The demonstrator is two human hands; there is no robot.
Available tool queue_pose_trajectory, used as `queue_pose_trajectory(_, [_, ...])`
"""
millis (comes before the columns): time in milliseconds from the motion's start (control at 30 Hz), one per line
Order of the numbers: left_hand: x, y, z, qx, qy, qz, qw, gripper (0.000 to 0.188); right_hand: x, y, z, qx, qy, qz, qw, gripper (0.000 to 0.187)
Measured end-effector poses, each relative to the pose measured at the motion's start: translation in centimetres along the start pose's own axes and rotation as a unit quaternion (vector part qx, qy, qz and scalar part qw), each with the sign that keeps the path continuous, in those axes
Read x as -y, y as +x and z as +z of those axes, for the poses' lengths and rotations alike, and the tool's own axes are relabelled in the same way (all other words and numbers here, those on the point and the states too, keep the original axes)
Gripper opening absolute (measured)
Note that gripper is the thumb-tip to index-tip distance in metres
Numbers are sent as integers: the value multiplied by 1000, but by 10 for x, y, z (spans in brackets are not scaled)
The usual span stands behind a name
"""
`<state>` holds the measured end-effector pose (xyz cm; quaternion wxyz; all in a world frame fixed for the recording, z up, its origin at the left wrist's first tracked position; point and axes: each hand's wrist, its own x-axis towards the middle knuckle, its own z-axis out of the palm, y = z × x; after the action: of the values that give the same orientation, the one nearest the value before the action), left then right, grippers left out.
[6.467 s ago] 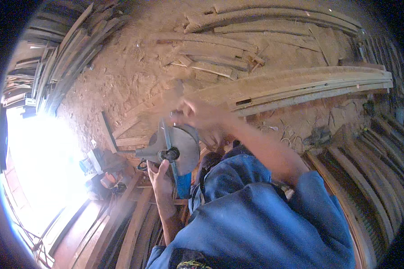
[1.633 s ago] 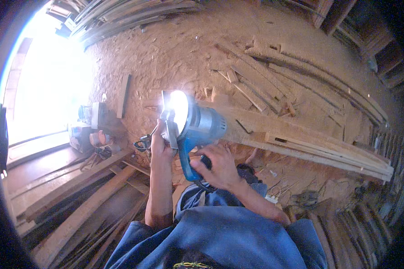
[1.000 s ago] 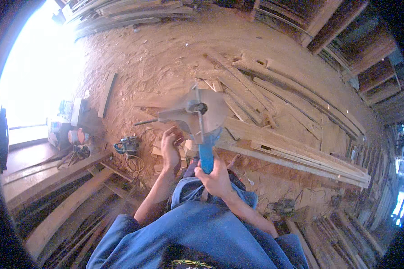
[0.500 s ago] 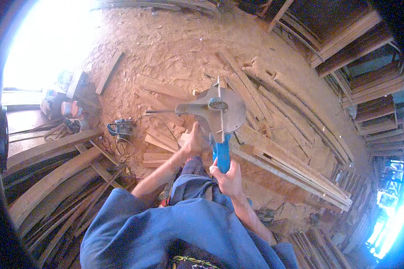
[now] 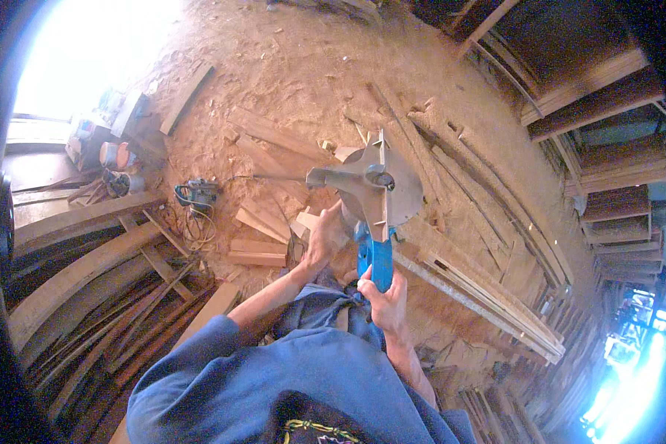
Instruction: The person assembles a circular saw by attaching the blade and guard components using a wrench and a metal ruler. The person tightens the blade, attaches the guard, and adjusts the blade depth using the ruler.
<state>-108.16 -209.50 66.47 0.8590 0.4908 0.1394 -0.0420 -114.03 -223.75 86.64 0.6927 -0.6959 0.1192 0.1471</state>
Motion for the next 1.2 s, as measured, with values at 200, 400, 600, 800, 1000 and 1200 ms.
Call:
queue_pose_trajectory(200, [-34, 33, -13, -77, 90, 4, 993, 56, 6, -6, -5, -9, -7, -13, 1000, 6])
queue_pose_trajectory(400, [8, 69, 25, -35, 1, -28, 999, 59, 10, -6, -4, 14, -44, 3, 999, 11])
queue_pose_trajectory(600, [9, 26, 14, -10, 184, -19, 983, 56, 12, -13, -15, 16, -18, 3, 1000, 9])
queue_pose_trajectory(800, [-31, 37, -42, 274, 288, 194, 897, 62, 5, -22, -21, 39, -41, 14, 998, 9])
queue_pose_trajectory(1000, [-44, 50, -26, 310, 321, 130, 885, 88, -2, -21, -24, 27, -29, 15, 999, 10])
queue_pose_trajectory(1200, [-37, 39, -23, 240, 345, 102, 902, 113, -10, -19, -30, 61, -27, 0, 998, 11])
